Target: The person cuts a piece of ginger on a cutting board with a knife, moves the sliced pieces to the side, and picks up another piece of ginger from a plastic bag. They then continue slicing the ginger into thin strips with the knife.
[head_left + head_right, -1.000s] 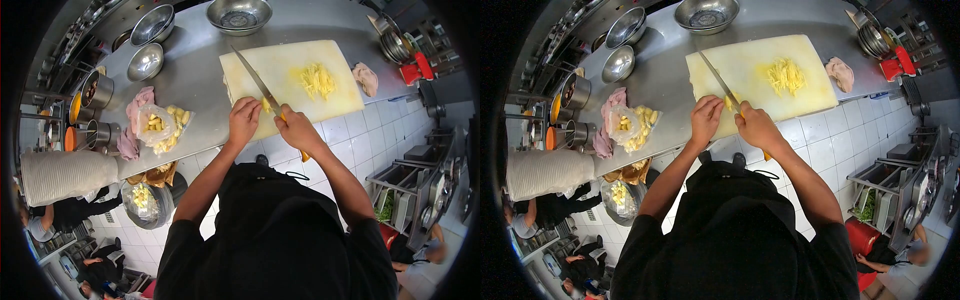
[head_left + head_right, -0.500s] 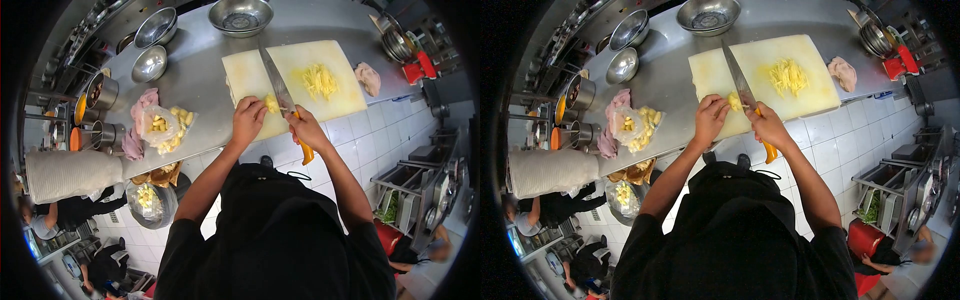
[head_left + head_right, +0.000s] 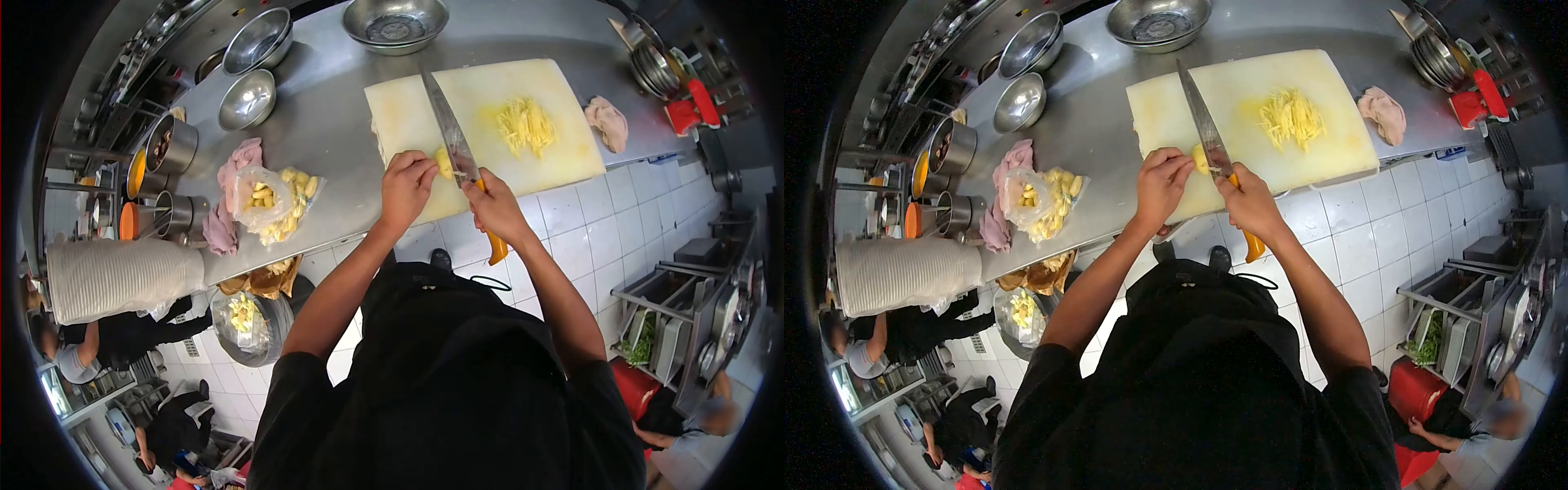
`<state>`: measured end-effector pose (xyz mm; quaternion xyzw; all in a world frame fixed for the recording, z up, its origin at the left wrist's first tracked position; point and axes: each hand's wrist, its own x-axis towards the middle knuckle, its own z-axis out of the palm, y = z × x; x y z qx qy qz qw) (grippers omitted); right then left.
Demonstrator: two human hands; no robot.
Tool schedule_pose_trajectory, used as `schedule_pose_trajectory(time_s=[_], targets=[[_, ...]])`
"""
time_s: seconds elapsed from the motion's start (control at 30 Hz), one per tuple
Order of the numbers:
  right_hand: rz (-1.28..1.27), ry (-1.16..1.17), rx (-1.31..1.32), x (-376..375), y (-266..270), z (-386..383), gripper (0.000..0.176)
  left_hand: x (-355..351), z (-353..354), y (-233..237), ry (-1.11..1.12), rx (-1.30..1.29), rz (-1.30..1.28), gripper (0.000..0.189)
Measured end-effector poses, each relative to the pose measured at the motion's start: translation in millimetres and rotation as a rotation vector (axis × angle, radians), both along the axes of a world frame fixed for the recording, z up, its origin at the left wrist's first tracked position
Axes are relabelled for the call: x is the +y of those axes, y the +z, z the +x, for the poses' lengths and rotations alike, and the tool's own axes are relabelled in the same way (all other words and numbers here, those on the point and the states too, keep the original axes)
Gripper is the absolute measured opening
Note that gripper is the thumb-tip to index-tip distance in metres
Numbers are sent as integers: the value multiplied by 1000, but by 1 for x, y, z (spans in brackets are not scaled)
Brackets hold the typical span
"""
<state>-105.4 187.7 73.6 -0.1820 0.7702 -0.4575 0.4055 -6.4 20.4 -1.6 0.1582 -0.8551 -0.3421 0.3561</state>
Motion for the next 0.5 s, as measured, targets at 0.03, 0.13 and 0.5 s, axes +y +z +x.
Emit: schedule_pose_trajectory(time_s=[0.03,0.13,0.5], targets=[[-19,-6,-3,0,0,0,26,0,0,0,2,-6,-3,9],[-52,-59,-65,2,-6,-2,20,-1,0,-1,3,-14,1,9],[-86,-121,-236,2,-13,-9,20,0,-2,0,16,-38,0,11]])
